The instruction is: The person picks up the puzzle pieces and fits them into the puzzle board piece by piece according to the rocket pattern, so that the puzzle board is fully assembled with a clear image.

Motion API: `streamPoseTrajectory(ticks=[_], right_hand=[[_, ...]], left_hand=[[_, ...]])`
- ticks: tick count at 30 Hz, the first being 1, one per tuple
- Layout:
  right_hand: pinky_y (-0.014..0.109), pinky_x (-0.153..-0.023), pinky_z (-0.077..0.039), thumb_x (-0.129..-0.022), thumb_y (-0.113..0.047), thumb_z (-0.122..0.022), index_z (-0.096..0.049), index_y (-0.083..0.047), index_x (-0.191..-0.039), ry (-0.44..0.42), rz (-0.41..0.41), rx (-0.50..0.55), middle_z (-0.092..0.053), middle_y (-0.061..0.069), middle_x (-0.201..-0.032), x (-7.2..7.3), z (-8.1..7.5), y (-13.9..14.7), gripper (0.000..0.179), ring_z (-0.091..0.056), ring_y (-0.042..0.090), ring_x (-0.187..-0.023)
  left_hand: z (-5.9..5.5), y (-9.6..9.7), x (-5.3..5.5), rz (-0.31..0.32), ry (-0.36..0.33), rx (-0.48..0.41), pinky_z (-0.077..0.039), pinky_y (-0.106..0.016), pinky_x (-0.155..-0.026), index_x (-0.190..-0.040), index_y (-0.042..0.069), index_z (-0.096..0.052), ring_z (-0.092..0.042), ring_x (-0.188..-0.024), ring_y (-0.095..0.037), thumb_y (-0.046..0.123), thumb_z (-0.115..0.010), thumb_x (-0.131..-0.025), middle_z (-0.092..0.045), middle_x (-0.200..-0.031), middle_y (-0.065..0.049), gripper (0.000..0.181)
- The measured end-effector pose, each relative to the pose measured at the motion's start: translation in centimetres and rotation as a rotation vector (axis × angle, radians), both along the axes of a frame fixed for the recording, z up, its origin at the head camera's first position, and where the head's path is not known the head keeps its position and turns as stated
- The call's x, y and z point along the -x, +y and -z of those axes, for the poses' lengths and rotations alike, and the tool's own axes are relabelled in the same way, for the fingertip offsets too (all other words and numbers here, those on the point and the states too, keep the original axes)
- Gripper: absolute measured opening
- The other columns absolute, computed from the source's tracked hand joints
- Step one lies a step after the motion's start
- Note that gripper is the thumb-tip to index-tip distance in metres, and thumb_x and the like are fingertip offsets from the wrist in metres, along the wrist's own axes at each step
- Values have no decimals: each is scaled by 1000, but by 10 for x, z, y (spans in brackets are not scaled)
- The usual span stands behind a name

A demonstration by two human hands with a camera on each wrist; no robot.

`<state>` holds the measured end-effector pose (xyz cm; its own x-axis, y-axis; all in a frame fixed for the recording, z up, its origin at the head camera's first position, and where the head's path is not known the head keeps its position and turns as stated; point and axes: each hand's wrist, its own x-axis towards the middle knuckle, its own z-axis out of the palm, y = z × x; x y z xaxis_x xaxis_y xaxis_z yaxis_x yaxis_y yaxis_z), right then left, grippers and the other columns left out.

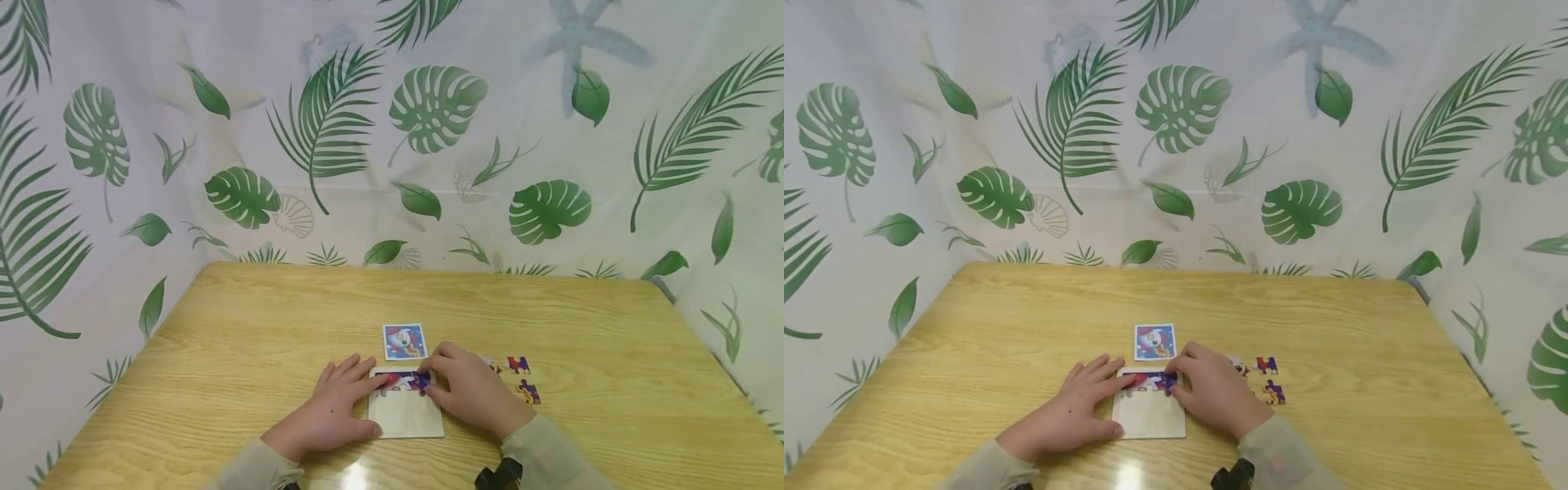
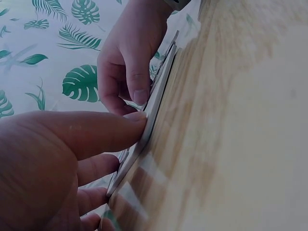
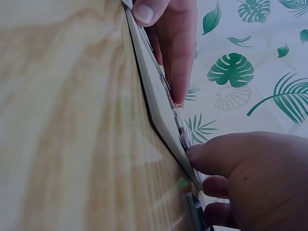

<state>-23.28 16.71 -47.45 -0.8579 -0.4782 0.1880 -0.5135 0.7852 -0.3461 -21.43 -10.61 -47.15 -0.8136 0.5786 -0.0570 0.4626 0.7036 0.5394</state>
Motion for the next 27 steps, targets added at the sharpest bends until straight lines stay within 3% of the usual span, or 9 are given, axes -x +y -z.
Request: streamPoseTrajectory(ticks=[9,16,23,27], right_hand=[[28,-71,-50,-95,-19,-71,-75,-23,-105,22,16,4,-58,-11,-100,0,1,-2,12,-52,3,-77],[29,-71,-48,-90,-28,-76,-75,-24,-105,11,20,-7,-59,-11,-101,1,1,-2,15,-50,6,-76],[28,-68,-47,-90,-26,-76,-76,-25,-105,38,1,9,-58,-11,-99,1,0,-1,14,-50,5,-74],[26,-66,-45,-91,-29,-76,-78,-29,-106,-2,-4,16,-54,-13,-100,0,0,-1,15,-48,5,-73]], left_hand=[[0,0,1,9,-18,-4,2,-62,-118,-154,25,-47,-11,-153,-33,44,-77,-85,-28,-165,-8,78],[-1,0,0,10,-1,-15,-1,-63,-118,-153,22,-47,-13,-153,-35,43,-78,-85,-29,-164,-10,78],[-1,1,0,8,-4,-17,1,-62,-118,-154,21,-46,-12,-153,-35,42,-77,-85,-28,-164,-10,79],[-1,0,0,12,-1,-19,-1,-63,-118,-154,19,-46,-13,-153,-35,42,-77,-85,-29,-164,-10,79]])
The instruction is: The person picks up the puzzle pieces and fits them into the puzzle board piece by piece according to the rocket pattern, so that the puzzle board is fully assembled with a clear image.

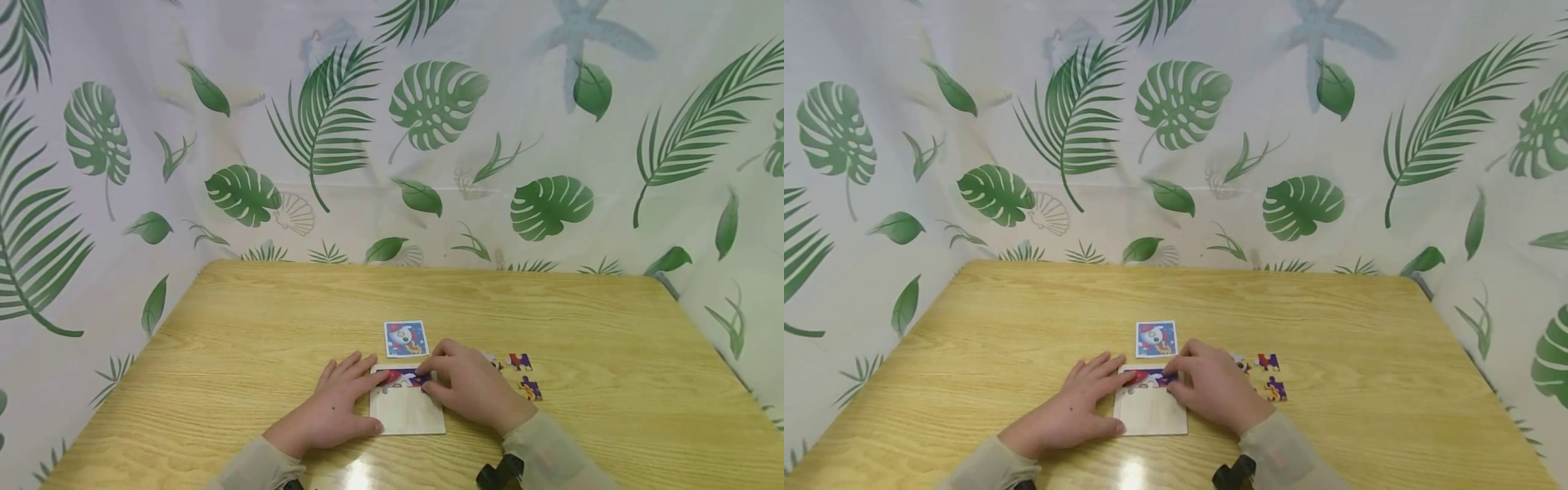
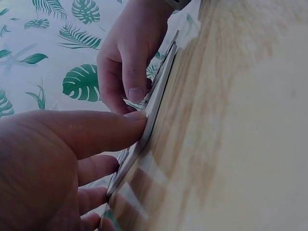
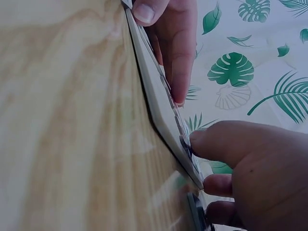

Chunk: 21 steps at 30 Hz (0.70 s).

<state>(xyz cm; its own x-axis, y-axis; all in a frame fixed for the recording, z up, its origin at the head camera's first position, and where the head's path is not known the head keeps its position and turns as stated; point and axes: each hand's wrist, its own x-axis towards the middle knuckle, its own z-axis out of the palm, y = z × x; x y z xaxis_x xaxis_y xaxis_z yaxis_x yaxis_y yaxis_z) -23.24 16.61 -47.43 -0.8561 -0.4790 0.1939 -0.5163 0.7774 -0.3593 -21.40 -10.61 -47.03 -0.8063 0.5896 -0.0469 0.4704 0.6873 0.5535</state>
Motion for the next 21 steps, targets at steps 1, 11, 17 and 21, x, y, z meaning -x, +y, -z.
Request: streamPoseTrajectory(ticks=[1,11,17,21], right_hand=[[26,-66,-45,-90,-29,-76,-78,-29,-106,-7,-1,-4,-54,-13,-100,0,0,0,16,-48,5,-73],[27,-69,-49,-92,-25,-74,-78,-27,-105,-24,12,54,-56,-13,-102,2,0,4,14,-52,5,-76],[29,-63,-45,-95,-22,-70,-77,-23,-107,-54,160,208,-60,-12,-105,12,-3,27,14,-50,11,-70],[34,-67,-46,-93,-22,-73,-77,-18,-109,-18,204,202,-62,-6,-105,19,-5,43,17,-51,14,-75]], left_hand=[[0,0,0,1,0,-1,-1,-63,-118,-154,20,-46,-13,-153,-35,43,-77,-85,-29,-164,-10,79],[1,0,1,2,0,1,-1,-62,-118,-154,19,-46,-13,-153,-34,42,-77,-85,-29,-164,-9,79],[3,0,1,-14,-3,4,1,-60,-119,-155,19,-45,-12,-153,-33,42,-77,-84,-28,-165,-8,81],[5,-1,2,-25,2,5,2,-59,-119,-154,20,-46,-12,-153,-32,42,-77,-83,-28,-165,-7,81]])
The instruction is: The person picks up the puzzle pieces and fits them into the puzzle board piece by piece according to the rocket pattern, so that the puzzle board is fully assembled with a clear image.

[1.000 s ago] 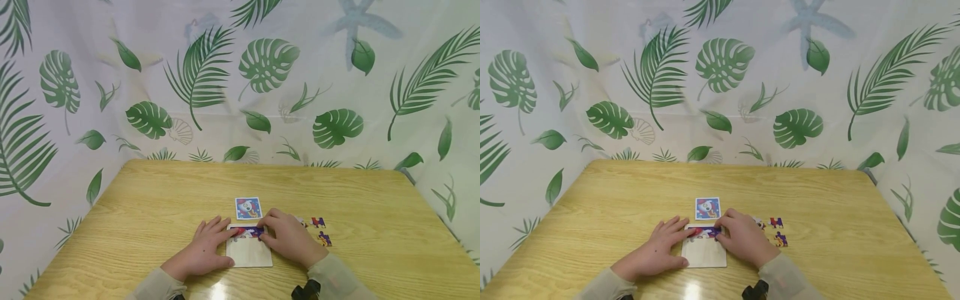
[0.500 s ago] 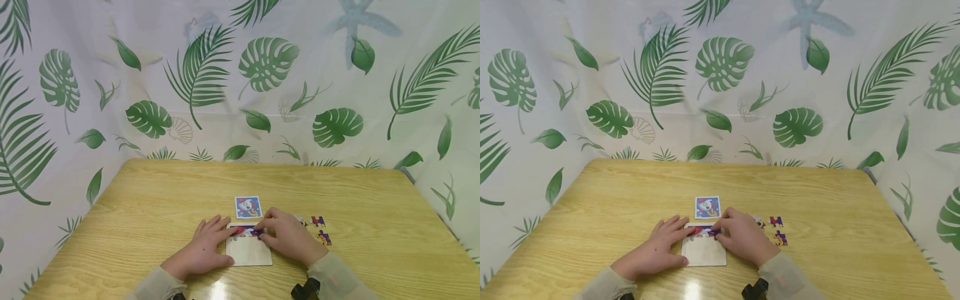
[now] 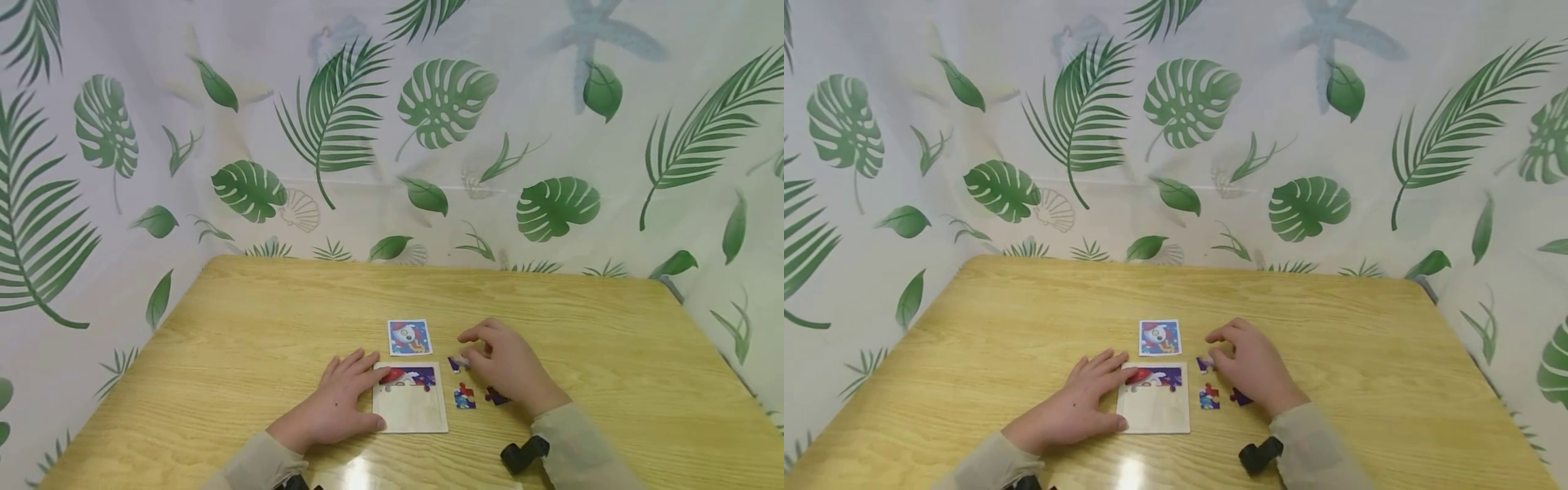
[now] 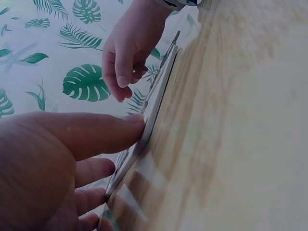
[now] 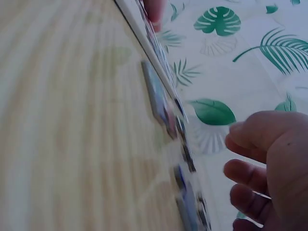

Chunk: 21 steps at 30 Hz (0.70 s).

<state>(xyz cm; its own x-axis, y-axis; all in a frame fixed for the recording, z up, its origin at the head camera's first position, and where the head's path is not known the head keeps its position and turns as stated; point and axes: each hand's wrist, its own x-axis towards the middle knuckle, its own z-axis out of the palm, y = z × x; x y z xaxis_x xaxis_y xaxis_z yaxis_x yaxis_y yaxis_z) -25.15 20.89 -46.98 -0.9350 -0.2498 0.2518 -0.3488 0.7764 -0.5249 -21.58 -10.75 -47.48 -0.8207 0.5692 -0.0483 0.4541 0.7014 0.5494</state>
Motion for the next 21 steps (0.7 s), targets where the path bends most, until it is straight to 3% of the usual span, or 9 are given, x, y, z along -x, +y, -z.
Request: streamPoseTrajectory(ticks=[4,9,13,21], right_hand=[[45,-85,-51,-93,-27,-74,-76,-18,-110,-17,-7,-36,-63,-4,-108,2,-1,10,19,-58,20,-96],[53,-97,-46,-91,-30,-76,-77,-18,-111,21,-53,-123,-64,0,-113,2,-2,11,23,-57,29,-111],[54,-102,-43,-90,-30,-76,-77,-17,-114,54,-90,-191,-64,4,-120,2,0,11,27,-55,31,-117],[56,-102,-42,-91,-29,-76,-77,-21,-112,-17,-109,-226,-62,6,-126,1,3,12,23,-53,33,-118]], left_hand=[[-1,1,1,-1,0,2,2,-59,-119,-154,20,-46,-12,-153,-33,42,-78,-82,-28,-165,-7,82],[-1,0,0,0,-6,3,2,-59,-119,-154,20,-46,-12,-153,-32,41,-79,-81,-28,-165,-7,84],[-4,-2,-1,7,4,22,-2,-59,-119,-155,17,-44,-13,-153,-34,41,-80,-81,-29,-164,-9,86],[-12,-5,-2,-10,29,105,-6,-67,-116,-154,22,-47,-15,-152,-37,48,-77,-82,-30,-164,-9,82]])
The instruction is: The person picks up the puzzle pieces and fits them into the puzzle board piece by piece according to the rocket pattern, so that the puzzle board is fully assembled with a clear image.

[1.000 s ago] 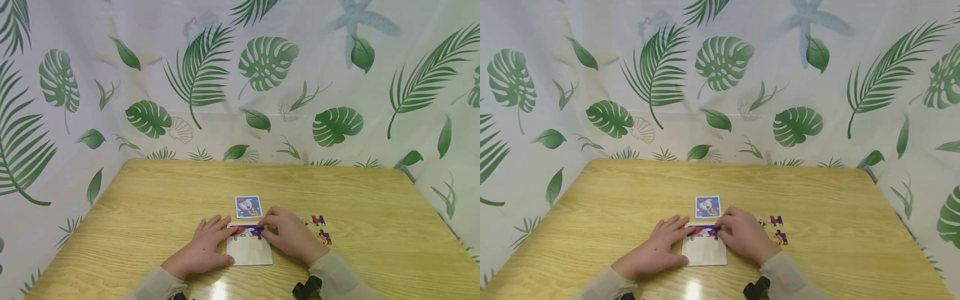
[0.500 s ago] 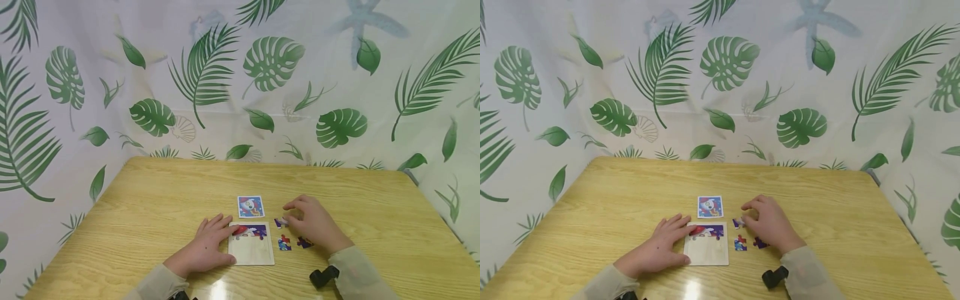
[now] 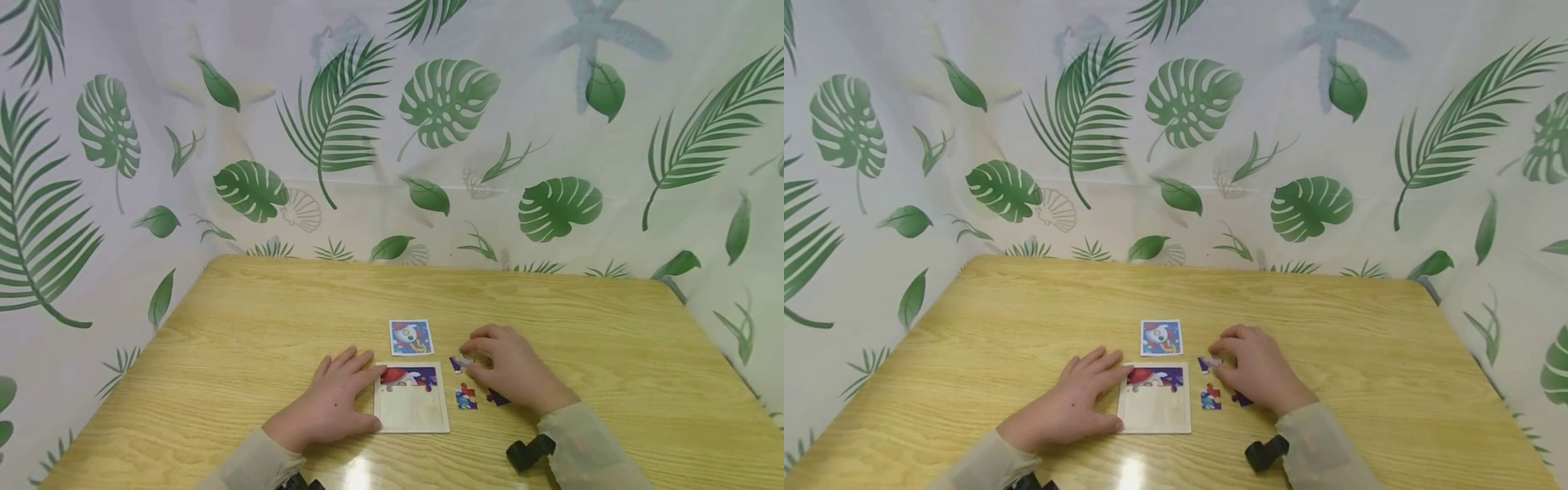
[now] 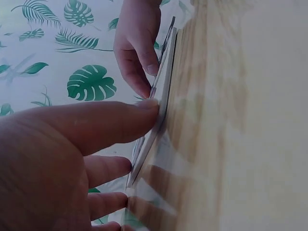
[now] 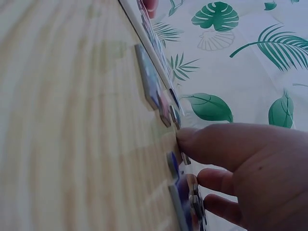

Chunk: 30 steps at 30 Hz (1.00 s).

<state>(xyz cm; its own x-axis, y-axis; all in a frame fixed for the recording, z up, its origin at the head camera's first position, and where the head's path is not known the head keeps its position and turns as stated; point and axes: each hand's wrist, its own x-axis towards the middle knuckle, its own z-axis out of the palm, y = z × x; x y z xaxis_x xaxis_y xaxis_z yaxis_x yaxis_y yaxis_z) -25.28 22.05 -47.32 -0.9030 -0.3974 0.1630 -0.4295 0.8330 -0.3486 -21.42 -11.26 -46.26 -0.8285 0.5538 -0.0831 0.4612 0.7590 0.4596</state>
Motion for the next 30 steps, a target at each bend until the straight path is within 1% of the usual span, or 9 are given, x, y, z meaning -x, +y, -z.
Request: streamPoseTrajectory(ticks=[5,12,18,22,25,28,30], right_hand=[[56,-100,-43,-91,-27,-76,-76,-23,-106,1,6,-12,-62,5,-124,2,0,0,16,-54,33,-117],[53,-101,-44,-89,-28,-79,-73,-22,-97,10,23,-8,-63,2,-120,2,1,-1,12,-55,29,-114],[52,-99,-45,-89,-28,-78,-69,-20,-92,-8,26,35,-62,1,-116,3,3,-1,12,-55,28,-111],[50,-97,-46,-90,-27,-77,-68,-20,-92,-50,51,89,-63,1,-114,4,4,-3,12,-56,27,-110],[51,-101,-45,-90,-28,-76,-68,-21,-94,-93,59,136,-62,0,-116,0,2,-12,12,-55,27,-114],[52,-105,-41,-91,-29,-75,-67,-22,-96,-113,19,176,-62,0,-118,-6,-3,-29,11,-53,28,-119],[51,-106,-41,-91,-28,-75,-66,-23,-96,-112,-13,185,-62,-1,-118,-11,-6,-42,11,-53,26,-119]], left_hand=[[1,-1,1,3,-26,-12,-4,-66,-117,-154,22,-47,-14,-152,-37,48,-76,-82,-29,-164,-10,81],[1,-2,1,5,-34,-29,-3,-66,-117,-154,21,-47,-13,-152,-37,47,-77,-83,-29,-164,-10,81],[2,-2,1,3,-31,-27,-2,-65,-117,-154,21,-47,-13,-152,-37,47,-77,-83,-28,-164,-9,81],[3,-2,2,4,-29,-27,-2,-65,-117,-154,21,-47,-12,-153,-37,48,-77,-83,-28,-164,-9,82],[3,-3,2,4,-29,-25,-2,-65,-117,-154,21,-46,-12,-153,-37,48,-77,-83,-28,-165,-9,82],[4,-3,2,3,-27,-21,-2,-64,-117,-154,22,-46,-12,-153,-36,48,-77,-82,-27,-165,-9,83],[4,-3,2,3,-22,-17,-2,-64,-117,-155,22,-45,-13,-152,-36,48,-76,-82,-27,-165,-9,83]])
